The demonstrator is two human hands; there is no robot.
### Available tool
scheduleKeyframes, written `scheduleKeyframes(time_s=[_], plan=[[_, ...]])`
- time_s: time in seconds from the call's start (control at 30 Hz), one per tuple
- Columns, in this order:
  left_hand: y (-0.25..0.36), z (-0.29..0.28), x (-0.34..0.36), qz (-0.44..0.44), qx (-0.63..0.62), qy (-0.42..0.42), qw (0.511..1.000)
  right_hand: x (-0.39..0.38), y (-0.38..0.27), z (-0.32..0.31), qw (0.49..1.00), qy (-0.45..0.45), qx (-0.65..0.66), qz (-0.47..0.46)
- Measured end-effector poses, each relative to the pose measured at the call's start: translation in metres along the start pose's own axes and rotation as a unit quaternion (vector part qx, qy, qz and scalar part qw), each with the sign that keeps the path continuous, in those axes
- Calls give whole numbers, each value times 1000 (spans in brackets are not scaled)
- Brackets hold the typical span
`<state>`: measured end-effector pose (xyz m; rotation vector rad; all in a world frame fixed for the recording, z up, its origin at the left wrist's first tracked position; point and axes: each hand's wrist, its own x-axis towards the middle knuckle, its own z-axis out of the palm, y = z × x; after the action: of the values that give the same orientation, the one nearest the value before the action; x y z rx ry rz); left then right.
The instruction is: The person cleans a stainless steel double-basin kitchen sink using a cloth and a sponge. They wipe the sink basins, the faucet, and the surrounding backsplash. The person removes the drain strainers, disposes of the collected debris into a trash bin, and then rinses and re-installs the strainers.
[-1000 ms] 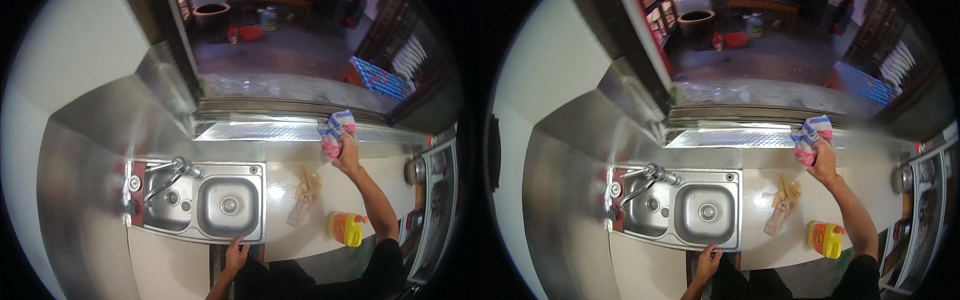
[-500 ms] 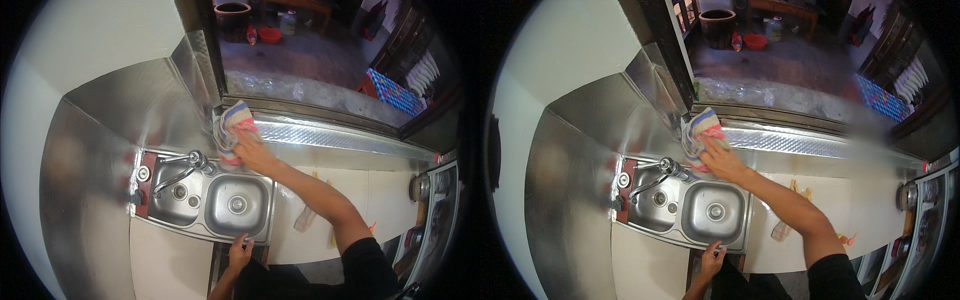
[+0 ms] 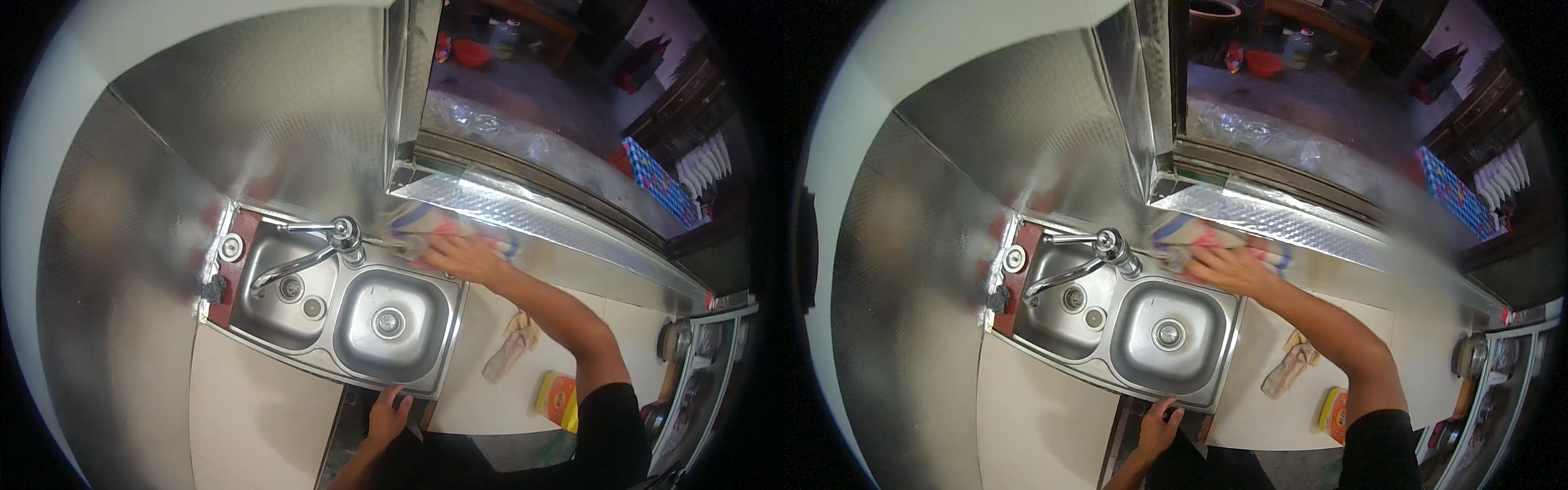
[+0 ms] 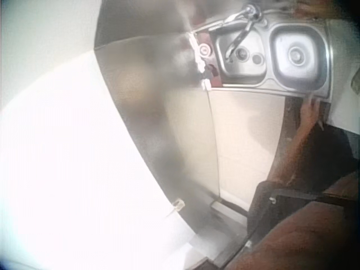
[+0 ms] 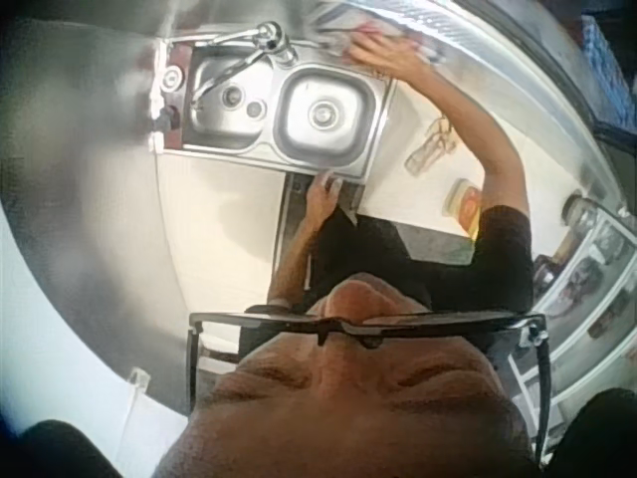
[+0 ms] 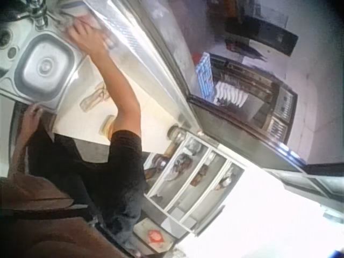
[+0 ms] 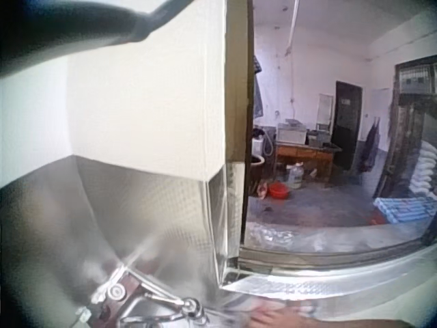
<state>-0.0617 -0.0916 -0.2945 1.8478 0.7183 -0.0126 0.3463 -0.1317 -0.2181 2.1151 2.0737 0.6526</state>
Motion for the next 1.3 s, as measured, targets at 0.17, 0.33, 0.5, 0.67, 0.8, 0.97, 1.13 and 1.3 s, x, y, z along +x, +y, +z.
scheduleKeyframes(time_s=[0.17,0.33,0.5,0.67,0.8,0.97,1.13,1.3], plan=[[-16,1,-11,-36,-10,3,999,-49,9,57,959,-248,-54,-126],[-29,15,-30,-99,-112,-28,988,-154,56,-25,930,-302,-148,-148],[-37,8,-39,-90,-110,-16,990,-60,40,-15,943,-303,-91,-101],[-19,0,-39,-107,-81,-18,991,109,-17,32,961,-170,-173,-135],[-36,6,-55,-117,-97,-13,988,15,-12,75,940,-214,-195,-182],[-48,8,-68,-135,-145,-2,980,-95,35,29,911,-362,-130,-147],[-55,-2,-66,-171,-146,40,974,102,-31,1,877,-479,-2,-32],[-55,15,-48,-134,-155,17,979,97,-43,118,934,-269,-180,-154]])
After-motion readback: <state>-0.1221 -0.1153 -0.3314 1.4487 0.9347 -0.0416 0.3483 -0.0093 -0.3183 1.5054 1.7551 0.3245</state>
